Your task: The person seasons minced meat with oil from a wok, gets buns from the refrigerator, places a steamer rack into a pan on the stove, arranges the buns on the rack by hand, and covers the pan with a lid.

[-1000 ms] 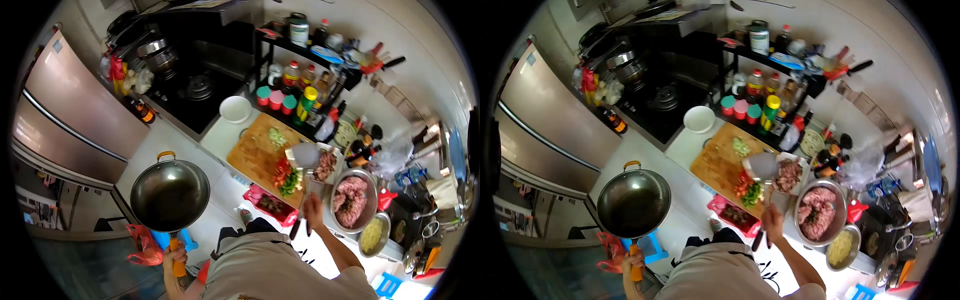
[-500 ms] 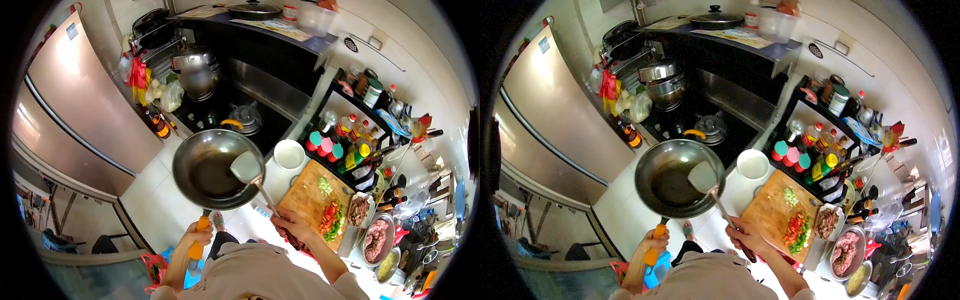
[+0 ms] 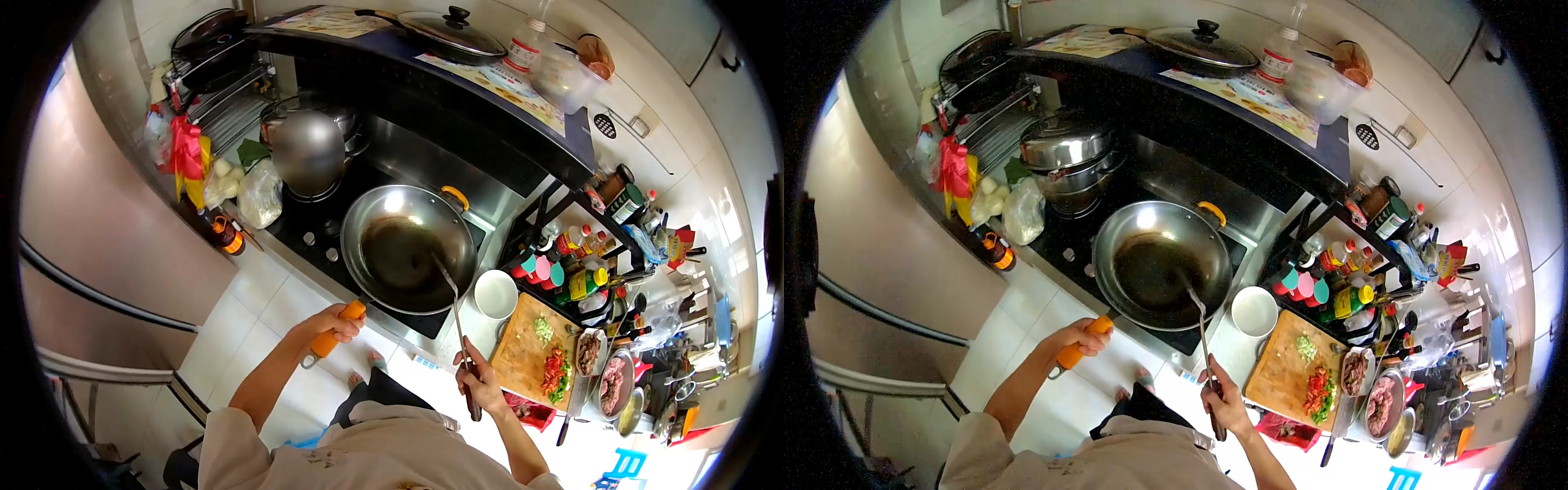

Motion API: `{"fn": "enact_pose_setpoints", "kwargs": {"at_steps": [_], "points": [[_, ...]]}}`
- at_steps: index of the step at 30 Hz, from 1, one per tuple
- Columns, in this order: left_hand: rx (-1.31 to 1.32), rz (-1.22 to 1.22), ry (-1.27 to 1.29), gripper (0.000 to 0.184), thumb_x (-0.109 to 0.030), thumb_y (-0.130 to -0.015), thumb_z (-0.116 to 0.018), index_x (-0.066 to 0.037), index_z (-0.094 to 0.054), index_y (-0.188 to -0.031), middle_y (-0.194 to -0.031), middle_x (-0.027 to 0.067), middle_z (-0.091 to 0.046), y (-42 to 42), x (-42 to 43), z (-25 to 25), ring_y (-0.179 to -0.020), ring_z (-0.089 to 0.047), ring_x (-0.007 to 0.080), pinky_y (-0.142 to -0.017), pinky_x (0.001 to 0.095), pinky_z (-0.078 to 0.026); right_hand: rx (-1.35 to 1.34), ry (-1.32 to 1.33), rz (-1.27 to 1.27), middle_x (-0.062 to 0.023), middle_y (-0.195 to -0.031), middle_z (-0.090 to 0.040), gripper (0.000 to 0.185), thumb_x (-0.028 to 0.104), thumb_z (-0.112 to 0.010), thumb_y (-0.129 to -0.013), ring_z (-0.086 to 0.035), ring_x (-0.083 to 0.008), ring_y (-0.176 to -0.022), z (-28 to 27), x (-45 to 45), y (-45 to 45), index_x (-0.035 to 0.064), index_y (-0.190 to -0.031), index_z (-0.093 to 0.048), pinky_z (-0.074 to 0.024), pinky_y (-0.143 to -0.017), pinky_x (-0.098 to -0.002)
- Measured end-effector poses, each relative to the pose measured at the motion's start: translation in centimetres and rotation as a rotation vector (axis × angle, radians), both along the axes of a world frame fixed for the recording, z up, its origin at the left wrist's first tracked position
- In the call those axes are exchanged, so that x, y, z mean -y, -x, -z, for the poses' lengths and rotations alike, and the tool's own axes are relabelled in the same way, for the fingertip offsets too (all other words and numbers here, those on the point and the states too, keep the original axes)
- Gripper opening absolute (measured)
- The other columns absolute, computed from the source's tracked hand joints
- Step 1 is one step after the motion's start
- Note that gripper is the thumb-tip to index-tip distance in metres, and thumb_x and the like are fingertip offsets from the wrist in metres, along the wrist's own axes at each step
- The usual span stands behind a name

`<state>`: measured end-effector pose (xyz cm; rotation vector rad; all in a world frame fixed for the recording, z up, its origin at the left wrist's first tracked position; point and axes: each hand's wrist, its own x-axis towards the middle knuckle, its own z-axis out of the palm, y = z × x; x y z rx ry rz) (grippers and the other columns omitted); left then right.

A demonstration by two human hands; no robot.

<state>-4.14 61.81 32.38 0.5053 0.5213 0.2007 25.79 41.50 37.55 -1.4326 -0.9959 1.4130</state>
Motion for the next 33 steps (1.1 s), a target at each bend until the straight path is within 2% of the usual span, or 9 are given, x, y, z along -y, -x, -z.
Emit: {"fn": "enact_pose_setpoints", "kwargs": {"at_steps": [6,12,20,26,28,30,31,32,33], "points": [[0.032,0.161,-0.089,0.038,-0.003,-0.072,-0.067,-0.005,-0.047,-0.104,-0.075,-0.0034,-0.045,1.7,-7.8,1.9,-0.051,-0.038,0.0026,-0.046,0.0174,-0.032,0.318,-0.125,-0.076,-0.0055,-0.104,-0.054,0.07,-0.013,-0.047,-0.076,-0.05,-0.0094,-0.065,1.9,-6.4,-0.8,0.0024,-0.142,-0.029,-0.044,-0.056,-0.0212],[-0.008,0.257,-0.091,0.043,-0.002,-0.071,-0.068,-0.003,-0.046,-0.108,-0.075,-0.0031,-0.046,3.0,-14.7,2.8,-0.05,-0.04,0.0025,-0.045,0.0164,-0.032,0.689,-0.232,0.002,-0.0193,-0.084,-0.057,0.062,-0.004,-0.057,-0.066,-0.058,-0.0275,-0.068,2.3,-13.7,0.3,-0.0078,-0.127,-0.046,-0.0475,-0.061,-0.0337],[0.006,0.314,-0.01,0.044,-0.002,-0.072,-0.066,0.001,-0.046,-0.111,-0.071,-0.0032,-0.046,2.0,-21.3,2.3,-0.047,-0.041,0.0015,-0.044,0.0145,-0.035,0.84,-0.2,-0.02,-0.0179,-0.08,-0.058,0.049,0.0,-0.056,-0.07,-0.059,-0.0276,-0.068,5.1,-19.8,0.4,-0.0084,-0.118,-0.052,-0.0476,-0.061,-0.0338],[-0.142,0.377,-0.087,0.046,-0.038,-0.094,-0.046,0.001,-0.047,-0.118,-0.077,0.0025,-0.052,1.3,-21.8,0.7,-0.055,-0.051,0.0078,-0.048,0.0177,-0.041,0.857,-0.263,0.082,-0.0163,-0.078,-0.054,0.044,0.01,-0.061,-0.083,-0.06,-0.0208,-0.066,7.4,-21.3,2.0,-0.0096,-0.121,-0.048,-0.0488,-0.05,-0.0309],[-0.165,0.387,-0.098,0.057,-0.049,-0.095,-0.038,0.0,-0.046,-0.122,-0.085,0.0065,-0.056,2.1,-22.3,0.3,-0.062,-0.058,0.0119,-0.051,0.02,-0.045,1.068,-0.17,0.057,-0.0125,-0.096,-0.054,0.047,0.02,-0.06,-0.088,-0.058,-0.0161,-0.076,6.3,-20.5,2.9,-0.0042,-0.127,-0.047,-0.0518,-0.061,-0.0268],[-0.079,0.453,-0.101,0.066,-0.059,-0.092,-0.033,-0.003,-0.047,-0.124,-0.096,0.0108,-0.06,3.1,-23.8,3.0,-0.071,-0.064,0.0171,-0.057,0.0237,-0.051,0.757,-0.036,0.238,-0.0097,-0.092,-0.054,0.043,0.023,-0.057,-0.091,-0.055,-0.0126,-0.08,6.8,-19.1,3.7,-0.002,-0.126,-0.049,-0.0479,-0.069,-0.0254],[0.053,0.479,0.009,0.063,-0.057,-0.093,-0.034,-0.005,-0.045,-0.127,-0.112,0.014,-0.059,4.2,-24.9,5.5,-0.091,-0.065,0.0235,-0.069,0.0314,-0.056,0.67,-0.057,0.444,-0.0083,-0.091,-0.053,0.038,0.023,-0.053,-0.094,-0.052,-0.0116,-0.081,7.7,-18.2,4.5,-0.0019,-0.123,-0.05,-0.0444,-0.074,-0.026],[0.067,0.482,-0.041,0.061,-0.054,-0.094,-0.035,-0.005,-0.044,-0.128,-0.114,0.0142,-0.059,5.3,-25.0,4.9,-0.094,-0.064,0.024,-0.073,0.0331,-0.056,0.459,0.005,0.695,-0.0087,-0.094,-0.054,0.031,0.017,-0.05,-0.095,-0.051,-0.0149,-0.08,10.9,-16.8,3.3,-0.0026,-0.119,-0.05,-0.0439,-0.071,-0.0269],[0.082,0.48,-0.092,0.059,-0.052,-0.094,-0.035,-0.005,-0.043,-0.129,-0.115,0.0144,-0.058,6.4,-24.7,3.3,-0.098,-0.063,0.0246,-0.076,0.0348,-0.055,0.738,-0.04,0.797,-0.0091,-0.095,-0.054,0.028,0.014,-0.048,-0.095,-0.051,-0.0151,-0.08,7.9,-16.5,5.7,-0.0028,-0.118,-0.051,-0.0438,-0.071,-0.027]]}}
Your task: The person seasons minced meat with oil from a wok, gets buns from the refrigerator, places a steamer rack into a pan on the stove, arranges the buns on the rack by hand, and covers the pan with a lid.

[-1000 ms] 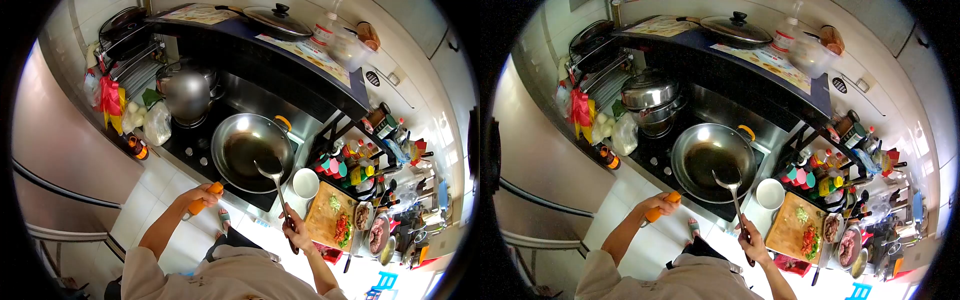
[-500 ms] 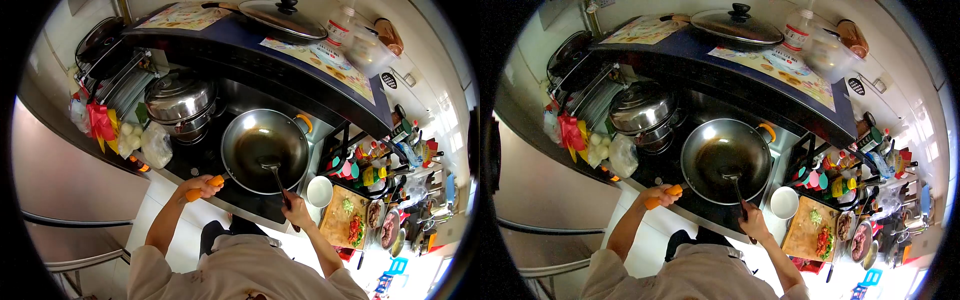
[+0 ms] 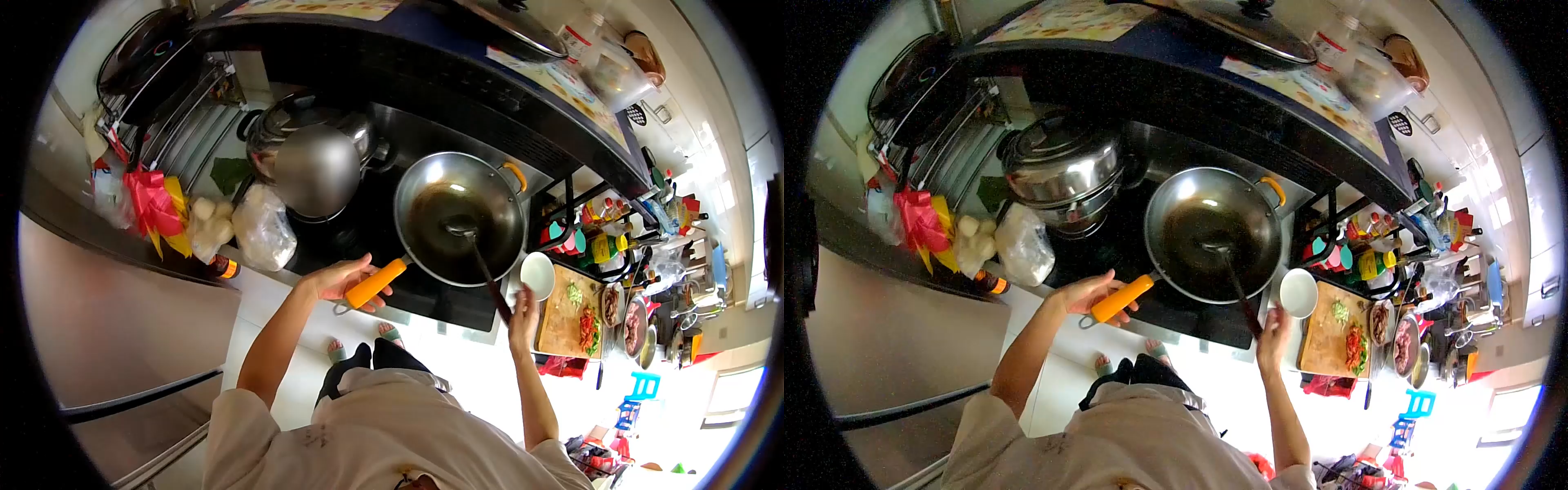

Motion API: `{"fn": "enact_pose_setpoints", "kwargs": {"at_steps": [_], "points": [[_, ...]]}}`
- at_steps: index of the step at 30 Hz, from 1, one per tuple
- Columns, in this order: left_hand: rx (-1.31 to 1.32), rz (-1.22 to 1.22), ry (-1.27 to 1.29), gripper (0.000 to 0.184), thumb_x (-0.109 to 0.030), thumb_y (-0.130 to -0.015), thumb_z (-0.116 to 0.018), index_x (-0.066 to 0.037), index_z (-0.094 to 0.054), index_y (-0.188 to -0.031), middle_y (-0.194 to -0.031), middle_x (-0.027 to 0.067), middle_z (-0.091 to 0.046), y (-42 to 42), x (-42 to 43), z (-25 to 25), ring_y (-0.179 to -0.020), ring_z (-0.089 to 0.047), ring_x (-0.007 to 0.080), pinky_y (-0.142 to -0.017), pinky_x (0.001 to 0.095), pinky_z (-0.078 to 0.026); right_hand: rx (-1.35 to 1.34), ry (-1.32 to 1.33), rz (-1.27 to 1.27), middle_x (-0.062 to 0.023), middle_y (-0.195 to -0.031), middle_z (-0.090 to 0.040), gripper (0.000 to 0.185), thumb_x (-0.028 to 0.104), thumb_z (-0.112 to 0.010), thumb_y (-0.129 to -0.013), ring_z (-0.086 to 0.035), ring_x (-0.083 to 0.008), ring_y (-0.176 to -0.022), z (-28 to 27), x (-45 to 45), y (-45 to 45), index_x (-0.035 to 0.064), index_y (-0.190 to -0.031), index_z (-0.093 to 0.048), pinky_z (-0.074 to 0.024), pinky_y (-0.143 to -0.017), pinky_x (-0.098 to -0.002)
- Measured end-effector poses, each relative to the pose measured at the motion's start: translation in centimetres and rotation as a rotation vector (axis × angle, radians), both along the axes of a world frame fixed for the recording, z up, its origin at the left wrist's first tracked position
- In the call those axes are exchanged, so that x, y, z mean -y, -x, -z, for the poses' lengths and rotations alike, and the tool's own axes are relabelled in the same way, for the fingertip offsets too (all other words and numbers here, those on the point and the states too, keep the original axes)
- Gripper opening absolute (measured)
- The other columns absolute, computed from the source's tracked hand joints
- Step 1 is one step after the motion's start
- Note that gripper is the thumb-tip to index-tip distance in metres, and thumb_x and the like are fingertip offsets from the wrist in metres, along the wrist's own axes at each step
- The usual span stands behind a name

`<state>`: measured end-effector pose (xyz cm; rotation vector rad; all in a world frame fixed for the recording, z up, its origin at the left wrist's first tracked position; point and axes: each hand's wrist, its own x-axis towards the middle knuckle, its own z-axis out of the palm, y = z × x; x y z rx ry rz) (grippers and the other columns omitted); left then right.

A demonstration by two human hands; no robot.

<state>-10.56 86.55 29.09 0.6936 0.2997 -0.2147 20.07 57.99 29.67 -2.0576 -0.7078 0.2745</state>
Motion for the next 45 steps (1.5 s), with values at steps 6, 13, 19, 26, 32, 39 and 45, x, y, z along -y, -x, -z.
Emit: {"fn": "enact_pose_setpoints", "kwargs": {"at_steps": [6,13,19,26,32,39,45], "points": [[-0.053,-0.107,-0.209,0.046,-0.013,-0.093,-0.052,0.002,-0.036,-0.134,-0.117,0.0163,-0.057,4.6,0.9,-5.1,-0.096,-0.062,0.0208,-0.084,0.0321,-0.052,0.076,-0.052,-0.336,-0.0102,-0.099,-0.051,0.023,-0.003,-0.043,-0.091,-0.052,-0.0133,-0.07,-2.7,-1.1,14.8,0.0008,-0.112,-0.051,-0.0468,-0.049,-0.0232],[-0.081,-0.231,-0.545,0.047,-0.006,-0.09,-0.054,0.003,-0.039,-0.134,-0.107,0.0148,-0.063,5.6,0.5,-3.9,-0.088,-0.061,0.0134,-0.079,0.0247,-0.049,0.015,0.373,-0.486,-0.0196,-0.084,-0.066,0.033,0.034,-0.051,-0.091,-0.064,-0.0355,-0.074,5.8,-11.2,20.1,0.0022,-0.092,-0.061,-0.0478,-0.061,-0.0403],[-0.016,-0.252,-0.391,0.048,-0.008,-0.093,-0.051,0.001,-0.035,-0.137,-0.119,0.0131,-0.057,6.1,0.0,-2.9,-0.103,-0.06,0.0175,-0.083,0.0254,-0.05,0.164,0.935,-0.424,-0.0134,-0.101,-0.067,0.042,0.042,-0.045,-0.09,-0.064,-0.0312,-0.095,8.8,-19.1,19.7,0.0084,-0.103,-0.066,-0.049,-0.08,-0.0404],[-0.109,-0.422,-0.298,0.048,-0.028,-0.096,-0.049,-0.007,-0.036,-0.137,-0.128,0.008,-0.051,9.7,2.2,-1.0,-0.113,-0.055,0.0219,-0.087,0.0329,-0.048,0.184,1.092,-0.415,-0.0098,-0.113,-0.063,0.039,0.036,-0.048,-0.088,-0.059,-0.024,-0.107,12.7,-21.3,20.1,0.0101,-0.115,-0.061,-0.0456,-0.086,-0.0359],[-0.205,-0.566,-0.025,0.044,-0.028,-0.096,-0.05,-0.004,-0.041,-0.132,-0.121,0.0105,-0.055,16.3,7.7,4.6,-0.106,-0.058,0.0201,-0.085,0.0311,-0.049,0.489,1.132,-0.741,-0.0079,-0.109,-0.064,0.031,0.023,-0.051,-0.089,-0.063,-0.0231,-0.099,13.1,-20.4,19.4,0.0096,-0.116,-0.06,-0.0476,-0.079,-0.0351],[-0.592,-0.565,-0.075,0.037,-0.026,-0.093,-0.055,-0.004,-0.05,-0.122,-0.112,0.0107,-0.061,24.0,16.1,10.7,-0.099,-0.061,0.0197,-0.082,0.0322,-0.05,0.65,1.175,-0.889,-0.0069,-0.103,-0.066,0.031,0.015,-0.06,-0.084,-0.066,-0.0219,-0.09,11.3,-20.2,19.4,0.0081,-0.114,-0.06,-0.0505,-0.067,-0.0351],[-0.604,-0.78,-0.055,0.035,-0.025,-0.09,-0.06,-0.006,-0.053,-0.119,-0.109,0.0102,-0.062,26.6,21.8,12.0,-0.097,-0.061,0.0201,-0.081,0.0338,-0.05,0.625,1.216,-0.878,-0.0055,-0.103,-0.062,0.034,0.017,-0.06,-0.083,-0.066,-0.0234,-0.085,11.9,-20.8,19.2,0.0082,-0.116,-0.06,-0.0495,-0.047,-0.0381]]}}
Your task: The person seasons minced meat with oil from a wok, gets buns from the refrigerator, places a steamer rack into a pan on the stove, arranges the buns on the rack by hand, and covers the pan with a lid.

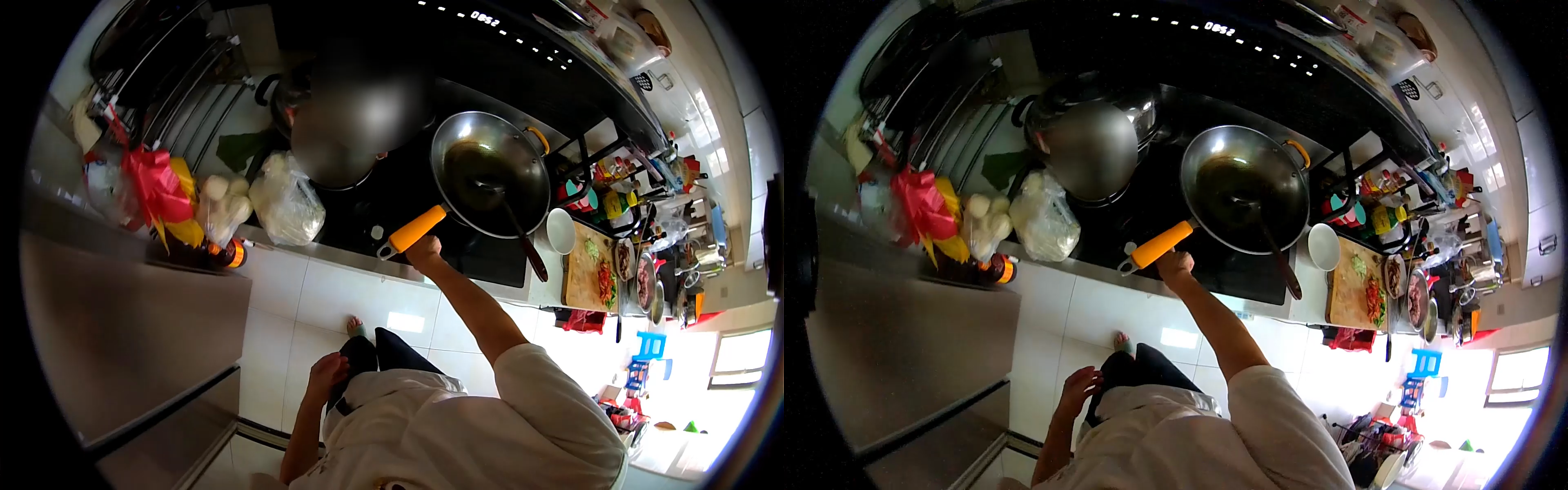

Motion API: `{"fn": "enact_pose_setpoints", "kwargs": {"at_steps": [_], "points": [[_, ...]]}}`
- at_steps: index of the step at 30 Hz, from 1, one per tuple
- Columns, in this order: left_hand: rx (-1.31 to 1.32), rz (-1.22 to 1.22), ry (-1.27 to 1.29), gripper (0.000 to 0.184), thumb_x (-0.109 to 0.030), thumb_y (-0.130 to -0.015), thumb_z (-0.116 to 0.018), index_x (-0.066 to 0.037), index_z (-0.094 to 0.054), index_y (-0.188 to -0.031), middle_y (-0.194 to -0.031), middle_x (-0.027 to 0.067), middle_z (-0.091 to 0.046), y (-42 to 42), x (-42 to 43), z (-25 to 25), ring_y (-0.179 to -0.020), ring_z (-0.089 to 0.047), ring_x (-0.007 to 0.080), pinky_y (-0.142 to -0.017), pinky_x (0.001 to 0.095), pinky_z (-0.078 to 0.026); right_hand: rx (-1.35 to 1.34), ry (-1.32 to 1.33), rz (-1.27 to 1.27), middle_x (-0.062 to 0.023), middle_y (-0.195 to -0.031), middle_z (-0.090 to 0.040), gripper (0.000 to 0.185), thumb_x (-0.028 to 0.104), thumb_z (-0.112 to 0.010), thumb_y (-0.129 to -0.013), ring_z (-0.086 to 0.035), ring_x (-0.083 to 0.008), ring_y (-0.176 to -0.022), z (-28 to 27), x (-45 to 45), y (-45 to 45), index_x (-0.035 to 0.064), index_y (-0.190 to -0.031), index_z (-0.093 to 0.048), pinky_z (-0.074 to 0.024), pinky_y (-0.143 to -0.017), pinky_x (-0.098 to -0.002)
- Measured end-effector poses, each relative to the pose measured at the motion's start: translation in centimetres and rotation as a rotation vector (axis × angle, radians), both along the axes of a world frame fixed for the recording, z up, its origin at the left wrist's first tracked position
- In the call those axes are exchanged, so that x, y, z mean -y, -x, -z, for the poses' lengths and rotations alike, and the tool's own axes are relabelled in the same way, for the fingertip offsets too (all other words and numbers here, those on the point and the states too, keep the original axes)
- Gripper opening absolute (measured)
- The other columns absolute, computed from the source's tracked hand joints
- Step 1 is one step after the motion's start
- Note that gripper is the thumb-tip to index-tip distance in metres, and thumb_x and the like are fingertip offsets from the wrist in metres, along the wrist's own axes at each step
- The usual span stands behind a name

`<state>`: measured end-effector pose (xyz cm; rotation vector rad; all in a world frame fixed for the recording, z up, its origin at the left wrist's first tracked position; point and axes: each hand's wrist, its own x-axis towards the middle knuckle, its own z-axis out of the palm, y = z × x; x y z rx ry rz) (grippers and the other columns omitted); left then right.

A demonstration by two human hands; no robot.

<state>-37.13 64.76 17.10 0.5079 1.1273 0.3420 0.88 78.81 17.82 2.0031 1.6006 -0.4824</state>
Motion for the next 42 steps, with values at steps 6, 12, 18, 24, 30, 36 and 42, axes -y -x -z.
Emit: {"fn": "enact_pose_setpoints", "kwargs": {"at_steps": [6,12,18,24,30,36,42], "points": [[-0.058,-0.151,-0.013,0.033,-0.02,-0.091,-0.058,-0.004,-0.054,-0.119,-0.106,0.0086,-0.063,-0.1,8.1,0.6,-0.093,-0.061,0.0168,-0.08,0.0317,-0.051,0.086,-0.101,-0.125,-0.0075,-0.113,-0.056,0.036,0.03,-0.051,-0.09,-0.063,-0.0254,-0.094,1.9,0.5,-0.6,0.0108,-0.119,-0.058,-0.0505,-0.048,-0.0418],[-0.11,-0.159,-0.066,0.03,-0.014,-0.091,-0.057,-0.002,-0.054,-0.118,-0.103,0.0072,-0.063,1.3,18.2,2.5,-0.089,-0.06,0.0142,-0.076,0.0276,-0.05,-0.109,-0.435,0.051,-0.0145,-0.114,-0.053,0.04,0.034,-0.054,-0.088,-0.062,-0.0329,-0.092,1.2,2.0,-0.4,0.0072,-0.118,-0.046,-0.0501,-0.077,-0.0438],[-0.306,-0.157,-0.02,0.03,-0.014,-0.091,-0.056,-0.002,-0.054,-0.119,-0.106,0.0069,-0.063,2.7,23.4,2.0,-0.092,-0.061,0.0146,-0.076,0.0276,-0.049,-0.115,-0.631,-0.095,-0.0176,-0.101,-0.053,0.021,0.022,-0.049,-0.09,-0.06,-0.0366,-0.089,4.7,2.7,-1.0,0.0087,-0.107,-0.05,-0.0512,-0.069,-0.0482],[-0.28,-0.232,0.022,0.03,-0.014,-0.091,-0.056,-0.003,-0.054,-0.119,-0.105,0.0062,-0.064,4.1,25.8,2.2,-0.092,-0.06,0.0133,-0.075,0.0261,-0.049,-0.044,-0.631,-0.074,-0.0168,-0.105,-0.05,0.02,0.017,-0.047,-0.089,-0.059,-0.0346,-0.094,5.5,3.0,-0.5,0.0089,-0.107,-0.048,-0.0522,-0.075,-0.0437],[-0.254,-0.192,0.061,0.037,-0.023,-0.093,-0.056,-0.003,-0.052,-0.123,-0.11,0.0088,-0.061,4.8,25.2,2.5,-0.097,-0.059,0.015,-0.081,0.0286,-0.048,-0.015,-0.636,-0.079,-0.0165,-0.105,-0.05,0.02,0.018,-0.047,-0.091,-0.058,-0.0343,-0.095,5.2,2.7,-0.1,0.0097,-0.109,-0.047,-0.0521,-0.075,-0.0439],[-0.215,-0.23,0.043,0.036,-0.022,-0.093,-0.056,-0.002,-0.052,-0.123,-0.111,0.0095,-0.061,5.4,24.7,3.4,-0.098,-0.059,0.016,-0.083,0.0292,-0.048,-0.001,-0.568,-0.057,-0.0175,-0.104,-0.05,0.018,0.018,-0.046,-0.092,-0.058,-0.0351,-0.093,4.3,2.8,0.6,0.0077,-0.107,-0.047,-0.0523,-0.074,-0.0437],[-0.211,-0.263,0.041,0.032,-0.016,-0.091,-0.056,-0.002,-0.054,-0.12,-0.108,0.0093,-0.063,5.7,24.9,3.7,-0.096,-0.06,0.0157,-0.08,0.0287,-0.049,0.009,-0.591,-0.052,-0.0187,-0.103,-0.05,0.017,0.016,-0.049,-0.09,-0.059,-0.0355,-0.091,4.7,2.6,0.3,0.0062,-0.103,-0.046,-0.0528,-0.073,-0.044]]}}
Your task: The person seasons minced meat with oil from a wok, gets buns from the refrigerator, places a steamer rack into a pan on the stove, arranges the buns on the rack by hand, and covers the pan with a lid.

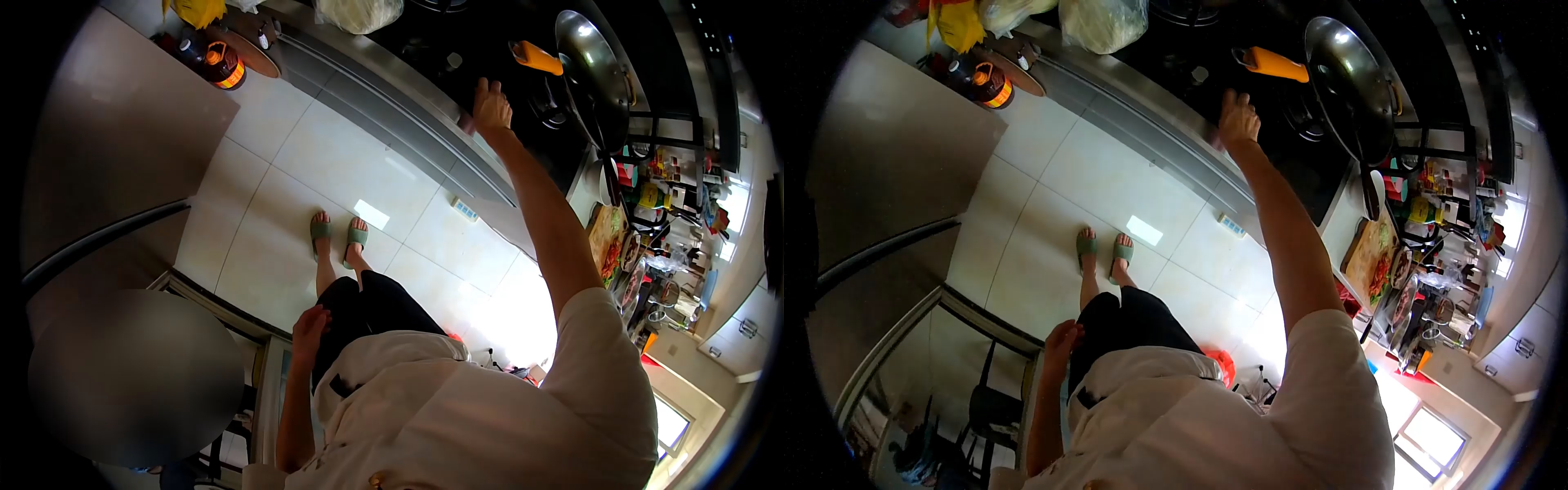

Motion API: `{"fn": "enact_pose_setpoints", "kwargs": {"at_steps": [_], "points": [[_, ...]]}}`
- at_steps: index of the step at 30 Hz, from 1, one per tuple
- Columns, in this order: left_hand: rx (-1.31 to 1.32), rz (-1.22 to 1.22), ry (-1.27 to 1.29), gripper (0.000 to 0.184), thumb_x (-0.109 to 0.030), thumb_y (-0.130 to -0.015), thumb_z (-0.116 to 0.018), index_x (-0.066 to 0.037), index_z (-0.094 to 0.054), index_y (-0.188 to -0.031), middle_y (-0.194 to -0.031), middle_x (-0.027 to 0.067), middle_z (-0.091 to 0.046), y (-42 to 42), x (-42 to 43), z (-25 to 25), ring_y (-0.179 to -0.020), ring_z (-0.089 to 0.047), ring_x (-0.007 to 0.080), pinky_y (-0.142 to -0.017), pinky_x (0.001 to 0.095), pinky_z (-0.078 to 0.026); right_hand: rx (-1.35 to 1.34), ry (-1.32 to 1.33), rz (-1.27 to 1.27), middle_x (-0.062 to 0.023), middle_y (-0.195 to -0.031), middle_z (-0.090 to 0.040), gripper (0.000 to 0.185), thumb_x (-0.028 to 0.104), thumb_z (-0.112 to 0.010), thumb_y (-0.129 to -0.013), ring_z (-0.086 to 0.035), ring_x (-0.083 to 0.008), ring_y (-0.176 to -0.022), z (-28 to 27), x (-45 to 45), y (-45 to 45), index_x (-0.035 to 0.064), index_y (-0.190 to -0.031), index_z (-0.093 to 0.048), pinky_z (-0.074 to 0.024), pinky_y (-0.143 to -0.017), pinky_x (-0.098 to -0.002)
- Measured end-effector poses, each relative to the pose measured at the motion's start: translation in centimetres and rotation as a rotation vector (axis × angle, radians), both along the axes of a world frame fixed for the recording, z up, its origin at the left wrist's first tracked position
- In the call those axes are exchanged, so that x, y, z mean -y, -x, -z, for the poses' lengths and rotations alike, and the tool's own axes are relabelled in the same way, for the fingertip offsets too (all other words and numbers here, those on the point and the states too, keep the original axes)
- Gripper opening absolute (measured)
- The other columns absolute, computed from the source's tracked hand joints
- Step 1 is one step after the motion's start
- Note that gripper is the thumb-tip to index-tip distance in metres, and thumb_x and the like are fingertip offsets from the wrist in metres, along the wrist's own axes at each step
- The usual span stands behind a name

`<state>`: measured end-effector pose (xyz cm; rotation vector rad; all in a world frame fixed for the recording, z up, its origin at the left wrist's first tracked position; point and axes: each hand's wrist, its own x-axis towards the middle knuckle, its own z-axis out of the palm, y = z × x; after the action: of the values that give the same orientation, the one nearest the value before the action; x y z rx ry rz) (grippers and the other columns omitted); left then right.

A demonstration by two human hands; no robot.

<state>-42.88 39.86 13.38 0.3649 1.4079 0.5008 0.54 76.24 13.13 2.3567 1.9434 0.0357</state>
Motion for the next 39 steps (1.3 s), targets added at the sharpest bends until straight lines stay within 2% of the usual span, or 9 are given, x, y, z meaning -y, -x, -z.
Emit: {"fn": "enact_pose_setpoints", "kwargs": {"at_steps": [9,12,18,21,27,30,31,37,39], "points": [[-0.036,0.005,0.011,0.03,-0.015,-0.092,-0.056,-0.003,-0.055,-0.119,-0.107,0.0088,-0.063,-0.4,-0.3,-1.2,-0.095,-0.06,0.015,-0.079,0.0285,-0.049,-0.02,-0.034,-0.016,-0.0193,-0.101,-0.051,0.014,0.015,-0.047,-0.091,-0.06,-0.0349,-0.089,0.1,0.1,-0.2,0.0061,-0.101,-0.047,-0.0532,-0.071,-0.0438],[-0.037,-0.001,0.02,0.03,-0.015,-0.092,-0.056,-0.004,-0.055,-0.119,-0.107,0.0079,-0.063,-0.7,-0.5,-1.4,-0.094,-0.06,0.0142,-0.079,0.0283,-0.049,-0.03,-0.047,-0.033,-0.023,-0.101,-0.053,0.02,0.021,-0.044,-0.094,-0.06,-0.0396,-0.087,0.9,0.0,-0.8,0.0052,-0.106,-0.047,-0.0518,-0.071,-0.0474],[-0.028,0.006,-0.014,0.028,-0.015,-0.092,-0.055,-0.005,-0.055,-0.118,-0.105,0.006,-0.063,-1.6,-0.7,-1.5,-0.092,-0.06,0.0124,-0.076,0.0264,-0.049,-0.063,-0.045,-0.059,-0.0243,-0.101,-0.052,0.02,0.021,-0.044,-0.093,-0.061,-0.0412,-0.084,0.8,0.1,-1.1,0.005,-0.105,-0.046,-0.0523,-0.068,-0.0483],[-0.019,-0.009,0.006,0.028,-0.015,-0.092,-0.055,-0.004,-0.055,-0.118,-0.104,0.0054,-0.064,-2.2,-0.8,-1.2,-0.091,-0.06,0.0119,-0.075,0.0247,-0.048,-0.003,0.008,-0.055,-0.0199,-0.099,-0.05,0.018,0.022,-0.045,-0.093,-0.06,-0.0361,-0.087,0.6,0.0,-0.8,0.0057,-0.101,-0.045,-0.0537,-0.069,-0.0438],[0.011,-0.032,-0.039,0.028,-0.014,-0.092,-0.055,-0.003,-0.055,-0.118,-0.104,0.0054,-0.064,-3.2,-0.1,0.2,-0.09,-0.06,0.0125,-0.075,0.0241,-0.048,-0.05,0.008,-0.032,-0.022,-0.107,-0.048,0.032,0.027,-0.049,-0.091,-0.058,-0.0393,-0.094,-0.1,0.4,-0.4,0.0058,-0.114,-0.042,-0.0515,-0.076,-0.0476],[-0.02,-0.016,-0.01,0.028,-0.015,-0.092,-0.055,-0.003,-0.055,-0.117,-0.104,0.0057,-0.064,-3.7,0.0,0.1,-0.092,-0.061,0.0128,-0.075,0.0245,-0.048,-0.136,-0.029,-0.085,-0.0224,-0.11,-0.047,0.041,0.026,-0.049,-0.09,-0.056,-0.0403,-0.099,-0.5,1.1,-0.6,0.0064,-0.125,-0.039,-0.0503,-0.079,-0.0472],[-0.027,-0.003,-0.005,0.028,-0.015,-0.092,-0.055,-0.003,-0.055,-0.117,-0.104,0.0058,-0.064,-3.8,0.1,0.2,-0.092,-0.061,0.0129,-0.076,0.0247,-0.048,-0.16,-0.003,-0.072,-0.0228,-0.114,-0.046,0.049,0.026,-0.05,-0.089,-0.054,-0.0399,-0.103,-0.3,1.1,-1.0,0.0077,-0.132,-0.034,-0.0502,-0.08,-0.0458],[-0.026,-0.027,0.014,0.03,-0.016,-0.091,-0.056,-0.002,-0.055,-0.118,-0.106,0.0069,-0.064,-4.0,0.6,0.0,-0.093,-0.061,0.013,-0.077,0.0256,-0.049,-0.123,0.038,-0.033,-0.0209,-0.119,-0.045,0.057,0.025,-0.052,-0.089,-0.051,-0.0368,-0.109,-1.1,1.3,-0.4,0.0081,-0.138,-0.028,-0.0489,-0.082,-0.0459],[-0.042,-0.032,-0.012,0.031,-0.016,-0.091,-0.057,-0.001,-0.054,-0.118,-0.105,0.0074,-0.064,-3.7,0.5,-0.4,-0.092,-0.061,0.0131,-0.077,0.0257,-0.049,-0.064,-0.001,-0.024,-0.0184,-0.115,-0.047,0.055,0.023,-0.053,-0.088,-0.054,-0.035,-0.105,-2.5,2.2,0.9,0.0082,-0.136,-0.032,-0.0501,-0.08,-0.045]]}}
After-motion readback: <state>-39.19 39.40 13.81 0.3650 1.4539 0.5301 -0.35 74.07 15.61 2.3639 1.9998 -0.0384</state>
